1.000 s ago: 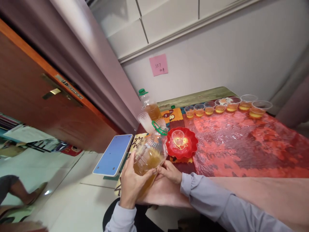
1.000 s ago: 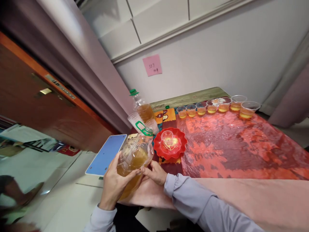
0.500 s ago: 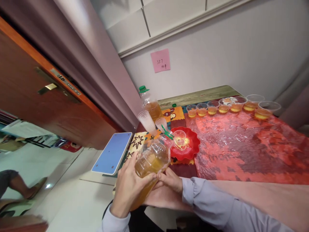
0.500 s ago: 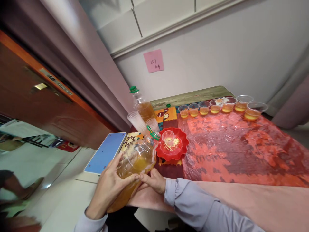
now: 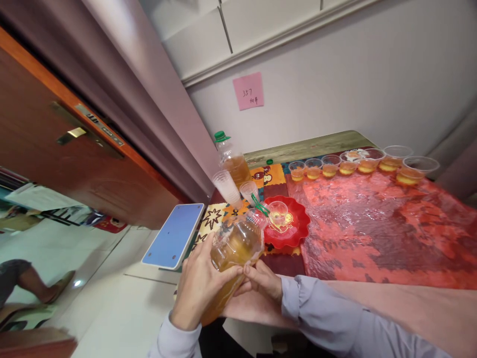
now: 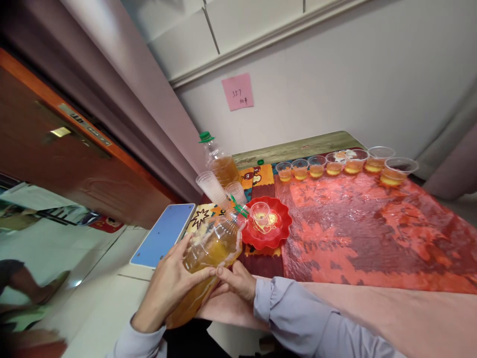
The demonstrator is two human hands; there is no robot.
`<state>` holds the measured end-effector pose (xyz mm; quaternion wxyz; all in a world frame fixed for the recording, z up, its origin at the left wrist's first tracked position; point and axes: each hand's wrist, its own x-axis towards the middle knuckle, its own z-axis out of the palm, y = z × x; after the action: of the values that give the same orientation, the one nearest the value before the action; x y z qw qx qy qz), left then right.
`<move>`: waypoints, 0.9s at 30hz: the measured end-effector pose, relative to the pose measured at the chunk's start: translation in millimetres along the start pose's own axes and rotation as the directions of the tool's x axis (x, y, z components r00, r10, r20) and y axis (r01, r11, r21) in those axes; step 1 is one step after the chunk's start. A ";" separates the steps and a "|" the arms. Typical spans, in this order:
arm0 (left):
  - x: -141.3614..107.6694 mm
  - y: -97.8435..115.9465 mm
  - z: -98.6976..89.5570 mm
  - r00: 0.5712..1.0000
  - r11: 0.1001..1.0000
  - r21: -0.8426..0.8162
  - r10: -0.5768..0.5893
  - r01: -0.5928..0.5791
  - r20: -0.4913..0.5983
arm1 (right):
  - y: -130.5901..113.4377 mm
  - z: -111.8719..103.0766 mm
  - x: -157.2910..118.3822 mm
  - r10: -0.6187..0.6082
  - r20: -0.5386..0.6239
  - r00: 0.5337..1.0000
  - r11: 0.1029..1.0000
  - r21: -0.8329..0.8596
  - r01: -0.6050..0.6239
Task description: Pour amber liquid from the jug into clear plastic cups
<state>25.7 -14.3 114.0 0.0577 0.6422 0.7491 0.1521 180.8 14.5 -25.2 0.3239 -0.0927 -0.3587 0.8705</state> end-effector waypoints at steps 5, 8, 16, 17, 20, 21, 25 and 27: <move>3.9 5.6 -4.7 0.999 0.999 0.033 -0.001 0.000 0.034 | 2.9 0.2 -0.7 -0.017 -0.007 1.000 0.999 0.034 0.017; 5.7 3.7 -4.1 0.999 0.999 0.041 0.003 -0.005 0.041 | 3.2 1.5 -1.0 -0.023 -0.002 1.000 0.998 0.056 0.023; 9.3 -2.8 -0.1 0.998 0.997 0.061 0.048 -0.050 0.026 | 0.9 3.1 -0.1 -0.006 -0.033 0.999 0.998 0.068 0.008; 9.9 -2.1 -0.6 0.998 0.996 0.069 0.051 -0.053 0.025 | 0.9 2.8 0.4 -0.002 -0.024 1.000 0.998 0.068 0.004; 11.3 1.8 -3.2 0.999 0.995 0.086 0.041 -0.044 0.031 | 1.4 1.5 1.8 0.001 -0.011 1.000 0.997 0.075 0.000; 11.5 3.4 -4.3 0.999 0.996 0.083 0.039 -0.042 0.037 | 1.6 1.1 2.0 0.001 -0.009 1.000 0.997 0.077 -0.001; 11.3 9.1 -8.7 0.998 0.997 0.068 0.042 -0.045 0.049 | 2.2 0.4 2.1 0.006 0.005 1.000 0.998 0.068 -0.007; 11.6 11.4 -10.4 0.997 0.996 0.077 0.032 -0.037 0.063 | 2.8 0.1 2.4 0.005 0.020 1.000 0.998 0.065 -0.007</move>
<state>31.5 -3.1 128.5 0.0531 0.6612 0.7411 0.1038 177.6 14.4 -26.8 0.3206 -0.0747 -0.3331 0.8836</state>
